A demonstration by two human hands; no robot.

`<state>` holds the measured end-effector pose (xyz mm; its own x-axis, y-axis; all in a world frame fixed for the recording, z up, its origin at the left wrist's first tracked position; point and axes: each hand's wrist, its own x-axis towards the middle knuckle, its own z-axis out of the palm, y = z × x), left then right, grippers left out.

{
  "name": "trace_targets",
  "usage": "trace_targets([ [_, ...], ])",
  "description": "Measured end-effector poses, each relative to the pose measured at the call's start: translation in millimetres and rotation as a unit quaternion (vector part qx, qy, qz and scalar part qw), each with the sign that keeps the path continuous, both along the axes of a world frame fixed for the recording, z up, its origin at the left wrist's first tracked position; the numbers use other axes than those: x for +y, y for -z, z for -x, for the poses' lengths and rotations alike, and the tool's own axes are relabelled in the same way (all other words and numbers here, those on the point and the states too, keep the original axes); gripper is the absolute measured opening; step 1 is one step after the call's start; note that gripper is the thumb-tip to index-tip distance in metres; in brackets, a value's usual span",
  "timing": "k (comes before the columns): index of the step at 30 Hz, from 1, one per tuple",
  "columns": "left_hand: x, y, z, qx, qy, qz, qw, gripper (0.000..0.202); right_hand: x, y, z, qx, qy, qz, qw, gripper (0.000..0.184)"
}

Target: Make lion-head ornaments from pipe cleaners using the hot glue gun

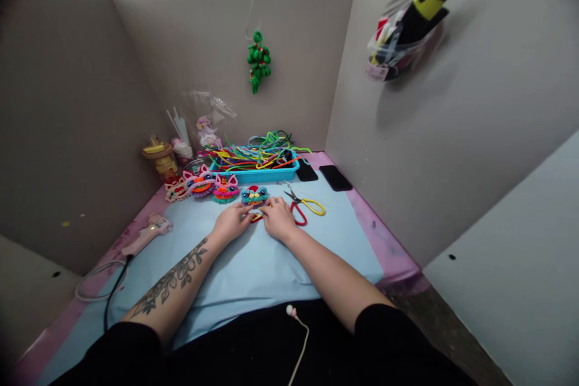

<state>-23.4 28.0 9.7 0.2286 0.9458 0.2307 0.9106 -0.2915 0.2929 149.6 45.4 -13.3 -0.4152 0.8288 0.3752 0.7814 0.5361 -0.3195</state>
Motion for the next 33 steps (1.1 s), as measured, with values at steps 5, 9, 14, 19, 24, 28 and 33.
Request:
trace_targets([
  [5, 4, 4.0, 10, -0.059, -0.009, 0.006, 0.998, 0.033, 1, 1.6, 1, 0.001, 0.012, 0.019, 1.0, 0.025],
  [9, 5, 9.1, 11, -0.064, 0.007, 0.024, 0.998, 0.041, 3, 3.8, 4, 0.008, 0.012, 0.024, 1.0, 0.021],
  [14, 6, 10.1, 8, -0.073, 0.017, 0.049, 0.996, 0.046, 6, 6.4, 7, 0.024, 0.018, 0.068, 0.997, 0.02],
  [19, 6, 8.7, 8, -0.09, 0.038, 0.067, 0.993, 0.044, 7, 7.1, 7, 0.044, 0.015, 0.096, 0.994, 0.022],
  [24, 5, 9.2, 8, -0.096, 0.051, 0.067, 0.992, 0.045, 6, 6.3, 4, 0.062, 0.001, 0.099, 0.993, 0.027],
  [28, 4, 9.1, 7, -0.108, 0.053, 0.07, 0.99, 0.046, 6, 6.0, 1, 0.057, -0.01, 0.093, 0.994, 0.025],
  [33, 5, 8.9, 9, -0.123, 0.057, 0.086, 0.987, 0.045, 8, 7.9, 1, 0.055, -0.004, 0.083, 0.995, 0.014],
])
